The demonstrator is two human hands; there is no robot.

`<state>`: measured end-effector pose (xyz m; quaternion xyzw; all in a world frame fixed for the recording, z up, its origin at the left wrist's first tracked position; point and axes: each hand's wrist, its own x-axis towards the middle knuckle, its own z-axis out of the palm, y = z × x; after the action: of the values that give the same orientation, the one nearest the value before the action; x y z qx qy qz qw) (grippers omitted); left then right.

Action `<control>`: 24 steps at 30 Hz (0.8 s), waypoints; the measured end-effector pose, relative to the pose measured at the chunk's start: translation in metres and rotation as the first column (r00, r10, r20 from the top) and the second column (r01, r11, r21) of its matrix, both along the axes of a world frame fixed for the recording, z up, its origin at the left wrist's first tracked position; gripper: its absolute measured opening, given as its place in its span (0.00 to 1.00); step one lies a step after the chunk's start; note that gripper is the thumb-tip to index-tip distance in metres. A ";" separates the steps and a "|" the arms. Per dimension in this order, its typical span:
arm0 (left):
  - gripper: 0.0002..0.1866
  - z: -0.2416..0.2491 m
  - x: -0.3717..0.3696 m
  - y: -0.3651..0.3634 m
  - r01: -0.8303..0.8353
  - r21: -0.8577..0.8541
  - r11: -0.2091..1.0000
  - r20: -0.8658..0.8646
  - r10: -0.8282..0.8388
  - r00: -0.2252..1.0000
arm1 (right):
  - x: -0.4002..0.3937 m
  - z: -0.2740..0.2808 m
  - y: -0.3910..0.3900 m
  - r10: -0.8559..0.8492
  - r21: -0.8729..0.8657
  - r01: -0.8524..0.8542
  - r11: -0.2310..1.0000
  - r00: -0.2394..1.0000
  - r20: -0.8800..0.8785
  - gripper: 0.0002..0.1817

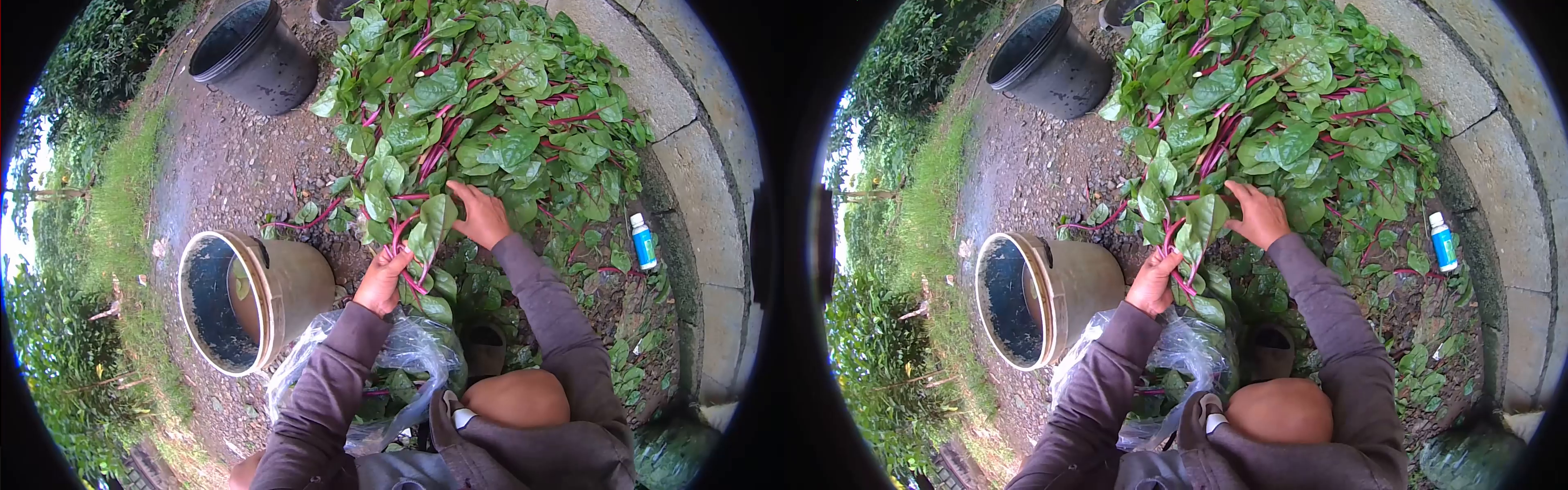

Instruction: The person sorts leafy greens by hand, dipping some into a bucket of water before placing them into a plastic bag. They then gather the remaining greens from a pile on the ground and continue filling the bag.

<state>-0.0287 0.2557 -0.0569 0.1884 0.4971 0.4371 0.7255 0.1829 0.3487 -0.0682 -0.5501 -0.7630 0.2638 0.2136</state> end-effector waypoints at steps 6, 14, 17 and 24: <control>0.12 0.026 -0.015 -0.004 -0.022 0.041 0.999 -0.048 0.024 0.999 | 0.018 -0.009 0.013 -0.091 0.092 0.093 0.991 0.996 -0.020 0.13; 0.11 0.035 -0.031 -0.003 -0.106 0.108 0.989 -0.091 0.116 0.989 | 0.078 0.153 0.012 -0.319 0.652 0.230 0.723 0.948 0.019 0.17; 0.11 0.039 -0.031 0.001 -0.175 0.172 0.969 -0.168 0.204 0.965 | 0.071 0.175 0.028 -0.129 0.655 0.049 0.754 0.989 0.074 0.16; 0.13 0.051 -0.014 0.015 -0.078 0.155 0.985 -0.122 0.098 0.988 | -0.090 0.101 0.034 0.347 0.455 -0.369 0.811 0.928 0.134 0.07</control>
<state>-0.0431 0.2705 -0.0063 0.2481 0.5166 0.4919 0.6555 0.0933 0.3830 0.0332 -0.3337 -0.8983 0.0930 0.2703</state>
